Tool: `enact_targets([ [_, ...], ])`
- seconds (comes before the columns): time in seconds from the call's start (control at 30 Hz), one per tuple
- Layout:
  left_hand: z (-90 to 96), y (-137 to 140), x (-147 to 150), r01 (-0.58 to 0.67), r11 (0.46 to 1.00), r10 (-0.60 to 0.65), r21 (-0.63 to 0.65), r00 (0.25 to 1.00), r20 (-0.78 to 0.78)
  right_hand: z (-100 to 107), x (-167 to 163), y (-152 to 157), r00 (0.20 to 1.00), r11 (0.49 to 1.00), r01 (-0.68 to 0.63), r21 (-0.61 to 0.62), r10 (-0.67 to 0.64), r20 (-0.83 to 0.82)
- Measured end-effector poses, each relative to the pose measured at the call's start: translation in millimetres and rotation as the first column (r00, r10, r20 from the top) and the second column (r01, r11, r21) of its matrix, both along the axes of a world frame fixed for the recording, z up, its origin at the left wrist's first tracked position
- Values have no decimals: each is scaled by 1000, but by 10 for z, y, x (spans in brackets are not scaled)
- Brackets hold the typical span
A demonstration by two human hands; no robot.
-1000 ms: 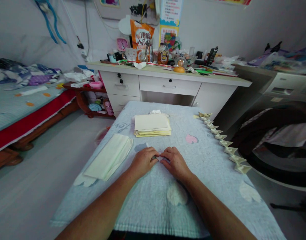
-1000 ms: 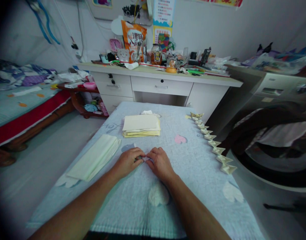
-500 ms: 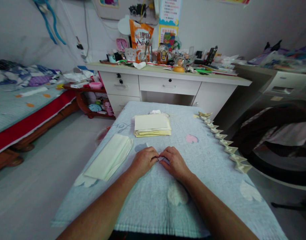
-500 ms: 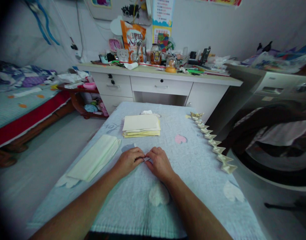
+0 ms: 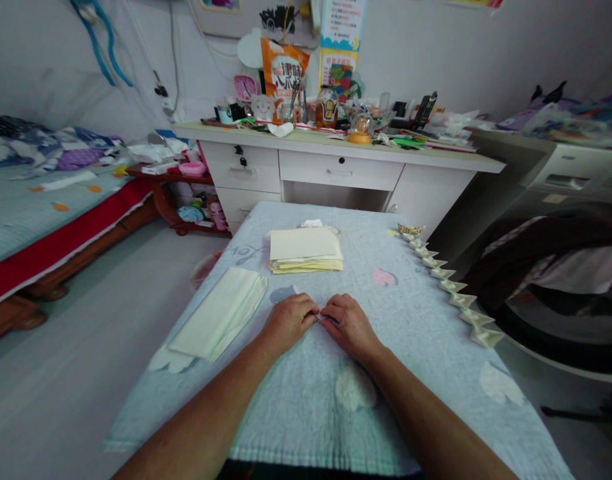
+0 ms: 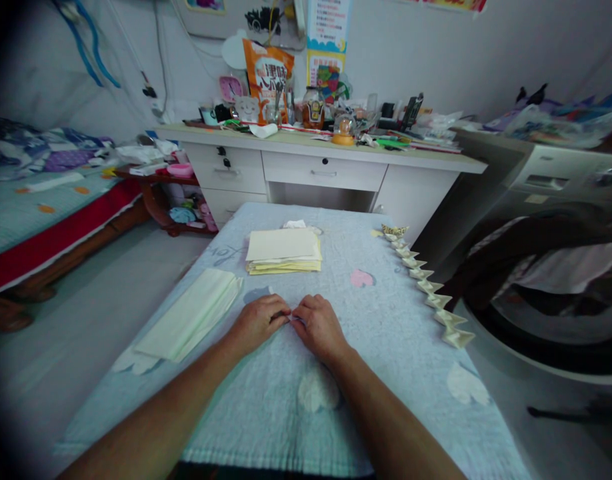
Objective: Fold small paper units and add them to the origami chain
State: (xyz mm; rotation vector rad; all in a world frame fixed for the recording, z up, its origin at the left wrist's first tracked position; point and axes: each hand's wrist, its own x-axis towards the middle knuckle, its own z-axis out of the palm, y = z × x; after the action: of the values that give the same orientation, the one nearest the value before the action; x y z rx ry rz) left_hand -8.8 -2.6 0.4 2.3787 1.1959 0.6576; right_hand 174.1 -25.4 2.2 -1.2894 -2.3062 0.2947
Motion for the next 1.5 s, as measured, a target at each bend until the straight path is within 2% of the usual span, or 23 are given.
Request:
enact_targets([
  [0.4,-4,11,4,10,1000,-10,0,1000,10,-17,-33,1,999,999,43,-20,-42,20],
  [0.63,32,9,19,-13,999,13,-31,1000,-5,-13,-36,10,998,999,40,-31,-41,-37],
  [1.0,41,15,19,-2,999,2,-41,1000,-5,-17,-88,2,998,998,68,-19,-67,19],
  [1.3,50,11,5,-82,994,86,-79,995,52,21,-87,42,997,998,64,-24,-62,53],
  [1.5,61,26,-17,-78,991,88,-111,992,90,32,-100,67,994,996,82,-45,-78,80],
])
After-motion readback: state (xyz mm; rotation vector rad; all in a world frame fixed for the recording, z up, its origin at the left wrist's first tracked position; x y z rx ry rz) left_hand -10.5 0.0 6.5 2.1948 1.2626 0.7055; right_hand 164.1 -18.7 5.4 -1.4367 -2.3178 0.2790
